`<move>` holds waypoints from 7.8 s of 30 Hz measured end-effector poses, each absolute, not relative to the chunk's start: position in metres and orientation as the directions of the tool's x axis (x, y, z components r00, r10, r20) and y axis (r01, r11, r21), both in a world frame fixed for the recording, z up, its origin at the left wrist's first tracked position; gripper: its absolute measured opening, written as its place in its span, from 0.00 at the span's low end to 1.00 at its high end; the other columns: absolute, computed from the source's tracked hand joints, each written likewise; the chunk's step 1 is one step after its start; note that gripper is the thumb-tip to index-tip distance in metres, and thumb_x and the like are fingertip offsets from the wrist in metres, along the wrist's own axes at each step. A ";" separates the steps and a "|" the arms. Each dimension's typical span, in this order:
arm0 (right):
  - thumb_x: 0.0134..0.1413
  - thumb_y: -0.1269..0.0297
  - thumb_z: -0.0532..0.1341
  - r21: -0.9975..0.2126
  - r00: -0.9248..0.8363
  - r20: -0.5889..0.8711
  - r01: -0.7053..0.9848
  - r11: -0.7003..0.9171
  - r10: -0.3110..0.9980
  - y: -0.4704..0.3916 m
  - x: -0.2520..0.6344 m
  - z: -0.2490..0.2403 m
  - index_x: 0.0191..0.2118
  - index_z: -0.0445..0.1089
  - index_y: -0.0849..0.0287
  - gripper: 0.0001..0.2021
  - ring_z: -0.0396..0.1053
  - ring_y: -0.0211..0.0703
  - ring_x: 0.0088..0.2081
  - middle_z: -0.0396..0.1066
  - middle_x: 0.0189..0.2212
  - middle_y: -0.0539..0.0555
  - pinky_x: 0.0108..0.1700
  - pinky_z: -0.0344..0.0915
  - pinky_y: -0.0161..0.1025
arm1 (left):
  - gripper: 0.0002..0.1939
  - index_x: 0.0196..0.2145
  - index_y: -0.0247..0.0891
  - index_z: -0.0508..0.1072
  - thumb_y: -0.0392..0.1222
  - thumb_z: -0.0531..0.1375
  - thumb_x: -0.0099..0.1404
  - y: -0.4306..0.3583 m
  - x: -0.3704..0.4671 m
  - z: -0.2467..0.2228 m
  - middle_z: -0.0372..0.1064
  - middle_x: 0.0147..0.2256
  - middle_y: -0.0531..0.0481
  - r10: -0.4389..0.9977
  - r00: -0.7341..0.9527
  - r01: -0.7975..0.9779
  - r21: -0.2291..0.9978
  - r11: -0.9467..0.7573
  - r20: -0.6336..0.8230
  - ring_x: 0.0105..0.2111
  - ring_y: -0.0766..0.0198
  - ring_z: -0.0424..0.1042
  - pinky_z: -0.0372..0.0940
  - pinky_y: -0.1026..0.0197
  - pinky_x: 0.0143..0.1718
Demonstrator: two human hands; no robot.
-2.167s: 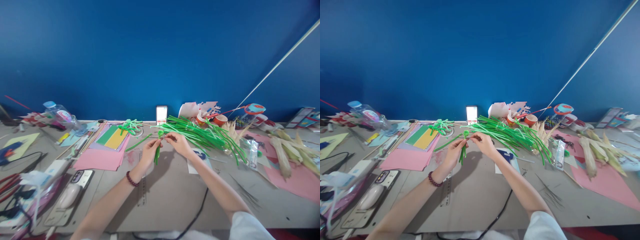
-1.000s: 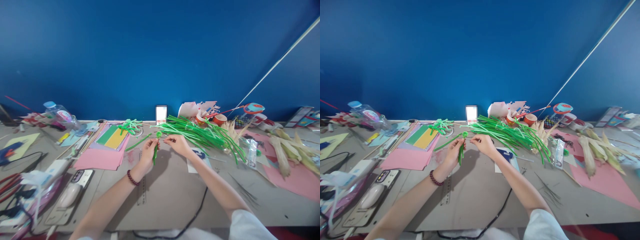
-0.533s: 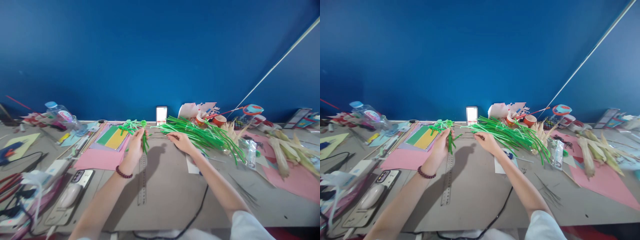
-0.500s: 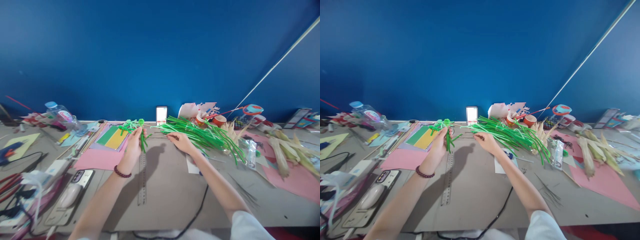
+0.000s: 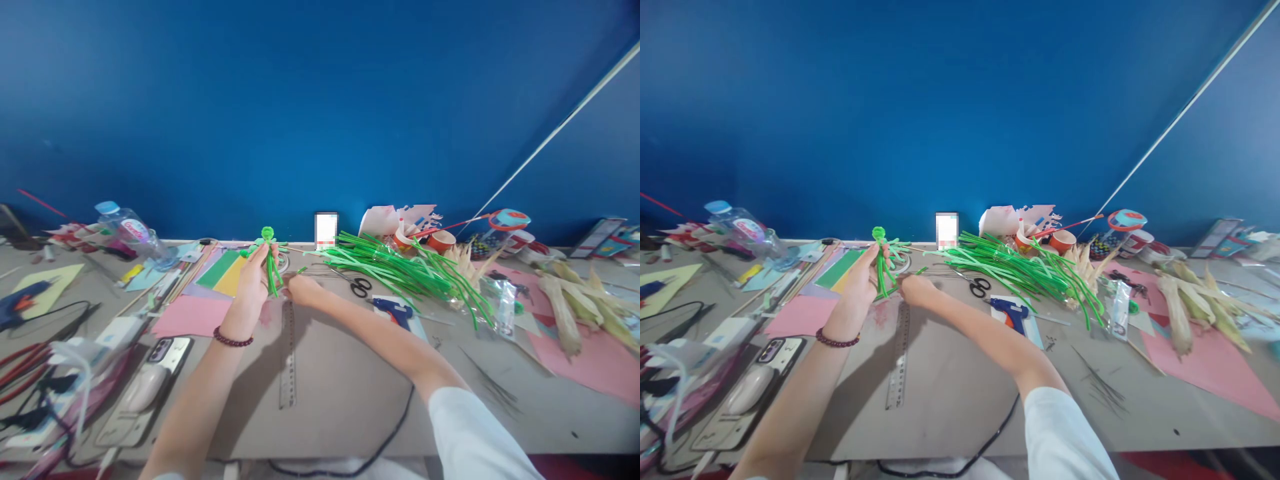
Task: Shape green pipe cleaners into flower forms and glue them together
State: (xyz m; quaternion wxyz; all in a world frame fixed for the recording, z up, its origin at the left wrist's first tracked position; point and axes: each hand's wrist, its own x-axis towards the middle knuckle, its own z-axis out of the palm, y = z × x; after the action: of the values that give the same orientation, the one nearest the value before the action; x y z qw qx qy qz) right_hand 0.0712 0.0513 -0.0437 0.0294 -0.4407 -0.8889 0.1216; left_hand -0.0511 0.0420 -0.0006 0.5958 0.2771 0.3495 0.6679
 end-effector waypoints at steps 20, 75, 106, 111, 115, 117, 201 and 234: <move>0.57 0.70 0.55 -0.061 -0.764 -0.004 0.644 0.763 0.645 0.034 0.082 -0.033 0.43 0.69 0.61 0.10 0.72 0.47 0.35 0.76 0.34 0.59 0.35 0.64 0.37 | 0.12 0.29 0.34 0.73 0.43 0.68 0.51 0.037 -0.055 0.007 0.72 0.26 0.52 0.980 -0.193 -0.490 0.861 -0.136 0.045 0.24 0.70 0.70 0.64 0.67 0.28; 0.50 0.61 0.61 -0.863 -0.067 0.365 0.350 0.364 0.929 0.009 0.165 -0.005 0.24 0.66 0.58 0.09 0.64 0.37 0.25 0.68 0.22 0.49 0.30 0.61 0.34 | 0.05 0.34 0.44 0.78 0.39 0.64 0.57 0.012 -0.015 -0.016 0.74 0.36 0.46 0.753 0.007 0.334 0.708 -0.623 0.658 0.39 0.56 0.71 0.65 0.53 0.48; 0.48 0.56 0.61 -0.981 -0.007 0.174 0.085 0.174 0.985 0.015 0.132 -0.048 0.27 0.70 0.60 0.11 0.64 0.37 0.24 0.72 0.23 0.51 0.28 0.60 0.34 | 0.13 0.25 0.36 0.73 0.42 0.71 0.43 0.019 0.000 -0.022 0.68 0.24 0.56 0.994 -0.024 -0.446 0.891 0.084 -0.106 0.25 0.70 0.64 0.59 0.65 0.30; 0.48 0.55 0.62 -0.992 0.031 0.128 0.025 0.128 0.991 0.013 0.129 -0.053 0.29 0.73 0.60 0.13 0.62 0.36 0.24 0.74 0.26 0.52 0.26 0.57 0.34 | 0.13 0.24 0.36 0.71 0.43 0.71 0.44 0.020 -0.003 -0.020 0.65 0.23 0.57 0.989 0.013 -0.496 0.858 0.133 -0.146 0.23 0.71 0.63 0.60 0.65 0.28; 0.44 0.52 0.64 -0.993 0.039 0.068 -0.098 0.072 0.997 0.019 0.130 -0.060 0.29 0.72 0.60 0.14 0.58 0.34 0.22 0.70 0.23 0.50 0.24 0.53 0.33 | 0.12 0.23 0.35 0.70 0.41 0.70 0.46 0.020 -0.002 -0.020 0.65 0.23 0.57 0.982 0.055 -0.535 0.825 0.183 -0.182 0.23 0.72 0.62 0.60 0.66 0.27; 0.43 0.51 0.64 -0.990 0.038 0.063 -0.124 0.068 0.997 0.025 0.133 -0.062 0.29 0.71 0.60 0.15 0.55 0.32 0.20 0.69 0.23 0.49 0.23 0.51 0.33 | 0.11 0.23 0.35 0.70 0.40 0.69 0.46 0.019 0.000 -0.021 0.65 0.23 0.56 0.976 0.071 -0.540 0.815 0.211 -0.206 0.23 0.71 0.63 0.60 0.66 0.27; 0.44 0.56 0.64 -0.958 -0.066 0.231 0.157 0.239 0.971 0.022 0.156 -0.022 0.28 0.76 0.61 0.11 0.62 0.38 0.26 0.70 0.23 0.51 0.30 0.58 0.36 | 0.04 0.21 0.39 0.75 0.36 0.67 0.50 0.013 0.006 -0.032 0.69 0.25 0.51 0.952 -0.120 0.028 0.960 -0.279 0.280 0.28 0.64 0.65 0.57 0.65 0.31; 0.61 0.65 0.56 -0.508 -0.083 0.700 0.640 0.577 0.709 0.023 0.159 -0.041 0.38 0.77 0.55 0.11 0.73 0.43 0.37 0.78 0.34 0.53 0.41 0.66 0.37 | 0.14 0.20 0.35 0.70 0.35 0.72 0.40 0.009 0.003 -0.015 0.62 0.20 0.58 0.966 0.151 -0.500 0.827 0.256 -0.208 0.21 0.73 0.58 0.54 0.67 0.24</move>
State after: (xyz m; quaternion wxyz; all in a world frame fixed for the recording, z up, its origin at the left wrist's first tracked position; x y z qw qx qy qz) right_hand 0.1590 0.0230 -0.0407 0.4980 -0.4586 -0.7351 0.0349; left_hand 0.0029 0.0087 -0.0147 0.6945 0.3056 0.3817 0.5278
